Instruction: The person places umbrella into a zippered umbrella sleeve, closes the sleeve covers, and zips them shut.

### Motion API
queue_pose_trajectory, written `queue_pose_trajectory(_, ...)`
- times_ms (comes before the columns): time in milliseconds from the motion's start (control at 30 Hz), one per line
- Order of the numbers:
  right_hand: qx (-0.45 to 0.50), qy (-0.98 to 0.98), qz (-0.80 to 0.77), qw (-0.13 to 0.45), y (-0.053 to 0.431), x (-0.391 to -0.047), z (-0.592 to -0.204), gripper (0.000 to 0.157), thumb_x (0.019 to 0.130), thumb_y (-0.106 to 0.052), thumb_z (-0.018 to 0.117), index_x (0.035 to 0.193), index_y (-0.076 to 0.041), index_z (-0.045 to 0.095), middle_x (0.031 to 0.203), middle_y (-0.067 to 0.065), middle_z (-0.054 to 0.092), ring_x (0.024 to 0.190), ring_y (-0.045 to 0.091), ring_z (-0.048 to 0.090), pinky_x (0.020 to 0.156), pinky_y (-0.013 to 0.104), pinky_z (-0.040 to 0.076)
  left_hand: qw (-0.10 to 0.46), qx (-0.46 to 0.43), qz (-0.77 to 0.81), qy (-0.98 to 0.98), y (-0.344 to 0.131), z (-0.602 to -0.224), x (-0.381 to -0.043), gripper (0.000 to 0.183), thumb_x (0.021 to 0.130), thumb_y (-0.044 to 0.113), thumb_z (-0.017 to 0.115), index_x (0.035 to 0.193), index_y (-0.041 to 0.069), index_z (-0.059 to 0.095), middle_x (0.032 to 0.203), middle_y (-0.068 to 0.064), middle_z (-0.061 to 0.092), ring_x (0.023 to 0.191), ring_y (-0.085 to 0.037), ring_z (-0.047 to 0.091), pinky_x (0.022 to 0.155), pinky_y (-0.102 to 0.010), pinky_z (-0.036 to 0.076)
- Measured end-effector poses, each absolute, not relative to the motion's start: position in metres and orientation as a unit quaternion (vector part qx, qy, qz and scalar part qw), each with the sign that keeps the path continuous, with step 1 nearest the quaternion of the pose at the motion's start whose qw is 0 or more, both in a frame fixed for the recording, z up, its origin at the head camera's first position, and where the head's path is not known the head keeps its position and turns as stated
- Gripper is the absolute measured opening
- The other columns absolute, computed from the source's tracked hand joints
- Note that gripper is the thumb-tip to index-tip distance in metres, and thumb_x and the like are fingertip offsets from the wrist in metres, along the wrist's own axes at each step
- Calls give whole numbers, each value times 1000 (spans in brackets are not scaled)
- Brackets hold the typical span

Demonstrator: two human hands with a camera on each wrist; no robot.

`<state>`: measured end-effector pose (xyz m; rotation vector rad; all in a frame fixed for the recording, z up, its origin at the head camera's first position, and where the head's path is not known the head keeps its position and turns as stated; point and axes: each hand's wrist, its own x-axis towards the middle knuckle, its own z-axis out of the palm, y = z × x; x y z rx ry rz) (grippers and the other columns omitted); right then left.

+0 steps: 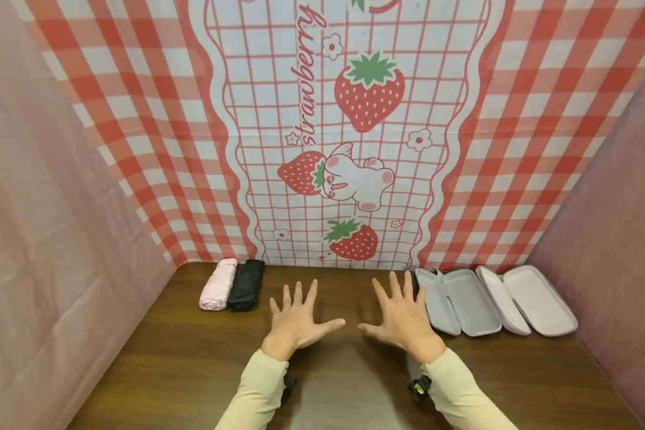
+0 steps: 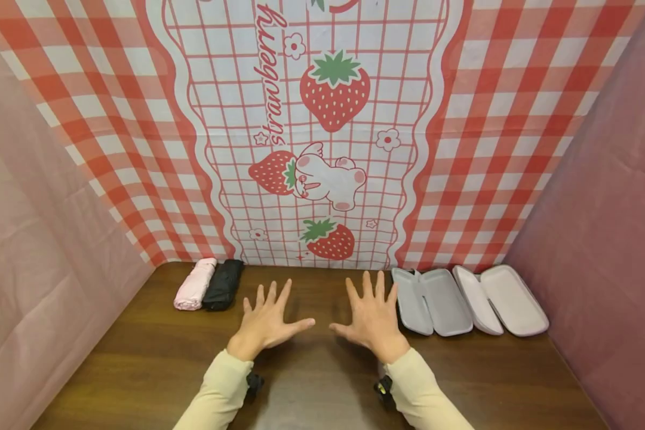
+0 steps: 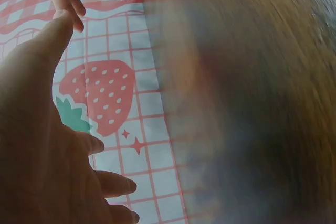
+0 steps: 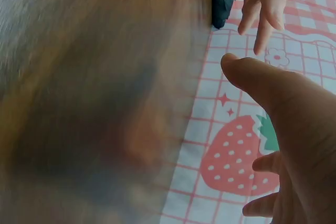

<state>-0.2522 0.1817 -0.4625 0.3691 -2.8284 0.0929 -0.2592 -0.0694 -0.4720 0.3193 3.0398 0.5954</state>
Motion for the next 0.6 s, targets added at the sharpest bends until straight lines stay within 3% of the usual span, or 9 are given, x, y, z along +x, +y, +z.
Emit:
queue_pose_trajectory(233, 124, -979, 48, 156, 196, -253, -454, 109, 71, -73, 78, 154, -10, 47, 156, 34, 39, 146, 63, 22, 109, 85, 19, 1, 115, 219, 969, -64, -471, -258, 109, 83, 85, 54, 166, 23, 21, 166, -25, 27, 150, -55, 27, 117, -75, 21)
queue_pose_trajectory(400, 121, -978, 44, 164, 207, -254, -451, 107, 71, -72, 78, 153, -10, 48, 155, 35, 40, 146, 63, 24, 109, 84, 19, -41, 136, 217, 966, -58, -472, -257, 101, 86, 81, 56, 162, 19, 32, 156, -21, 47, 135, -50, 51, 108, -67, 42)
queue_pose_trajectory(600, 118, -974, 35, 188, 221, -254, -447, 105, 71, -70, 80, 151, -8, 50, 151, 36, 43, 140, 64, 33, 106, 81, 30, -90, 157, 206, 962, -51, -471, -255, 95, 86, 76, 59, 158, 17, 41, 145, -17, 59, 125, -43, 60, 95, -61, 52)
